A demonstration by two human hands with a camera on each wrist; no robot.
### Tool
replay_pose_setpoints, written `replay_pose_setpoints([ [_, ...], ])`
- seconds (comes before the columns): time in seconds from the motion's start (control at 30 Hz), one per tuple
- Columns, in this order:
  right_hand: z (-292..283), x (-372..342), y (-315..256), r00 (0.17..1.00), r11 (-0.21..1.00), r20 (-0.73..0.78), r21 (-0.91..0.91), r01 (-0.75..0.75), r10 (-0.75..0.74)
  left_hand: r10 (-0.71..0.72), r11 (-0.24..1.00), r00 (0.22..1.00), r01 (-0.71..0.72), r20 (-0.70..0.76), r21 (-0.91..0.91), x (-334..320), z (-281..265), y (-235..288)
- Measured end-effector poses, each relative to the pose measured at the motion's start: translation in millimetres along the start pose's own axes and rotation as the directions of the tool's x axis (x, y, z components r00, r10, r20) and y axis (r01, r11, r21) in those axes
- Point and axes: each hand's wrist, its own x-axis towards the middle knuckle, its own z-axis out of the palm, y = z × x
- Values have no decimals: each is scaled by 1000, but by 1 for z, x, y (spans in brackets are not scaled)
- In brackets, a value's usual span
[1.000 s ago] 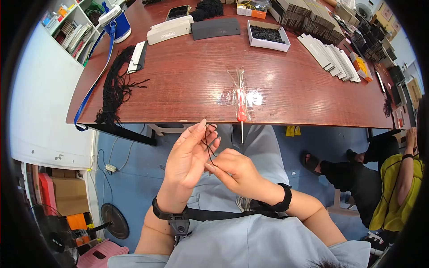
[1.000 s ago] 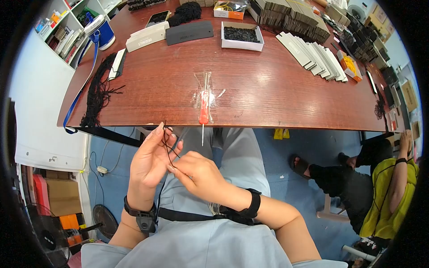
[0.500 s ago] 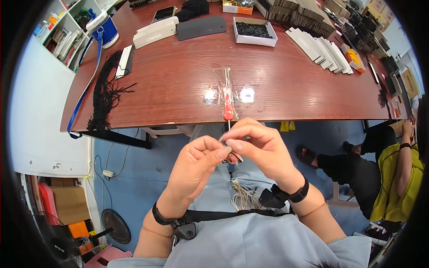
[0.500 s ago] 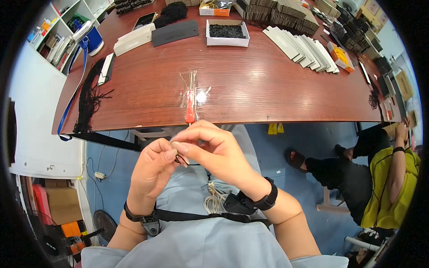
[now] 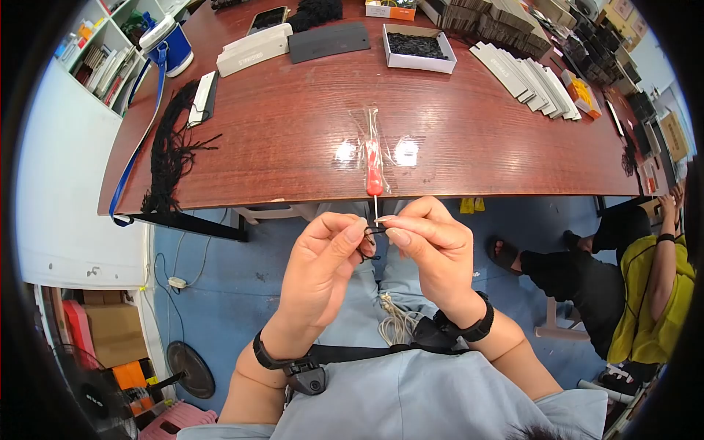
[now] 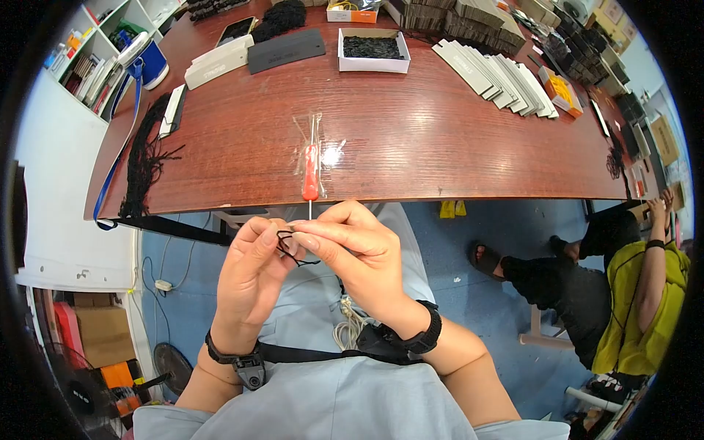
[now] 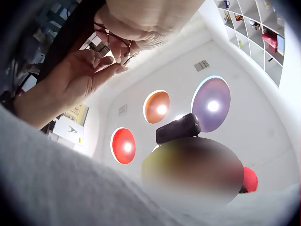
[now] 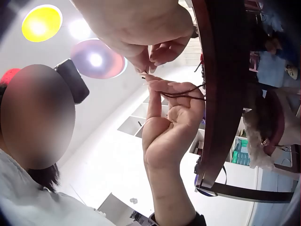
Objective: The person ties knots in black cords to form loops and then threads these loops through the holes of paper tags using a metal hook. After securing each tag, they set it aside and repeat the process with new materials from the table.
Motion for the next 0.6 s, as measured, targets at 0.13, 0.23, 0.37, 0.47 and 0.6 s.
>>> replay_pose_setpoints([
  [0.13,0,1,1,1000,1000,-18,22,7,-6,-46,998,999,46,4,-40,-1,-1,-1],
  [0.23,1,0,1,1000,999,-13,53,1,-1,-35,998,999,33,-32,-55,0,0,-2],
  [0.37,1,0,1,1000,999,-3,43,3,-3,-23,998,999,22,-26,-52,0,0,-3],
  [0.47,2,0,0,1000,1000,6,4,24,-24,-38,998,999,36,-33,-54,0,1,-3],
  [0.6,1,0,-2,998,997,18,-48,54,-53,-54,998,998,54,-9,-27,-1,0,-3],
])
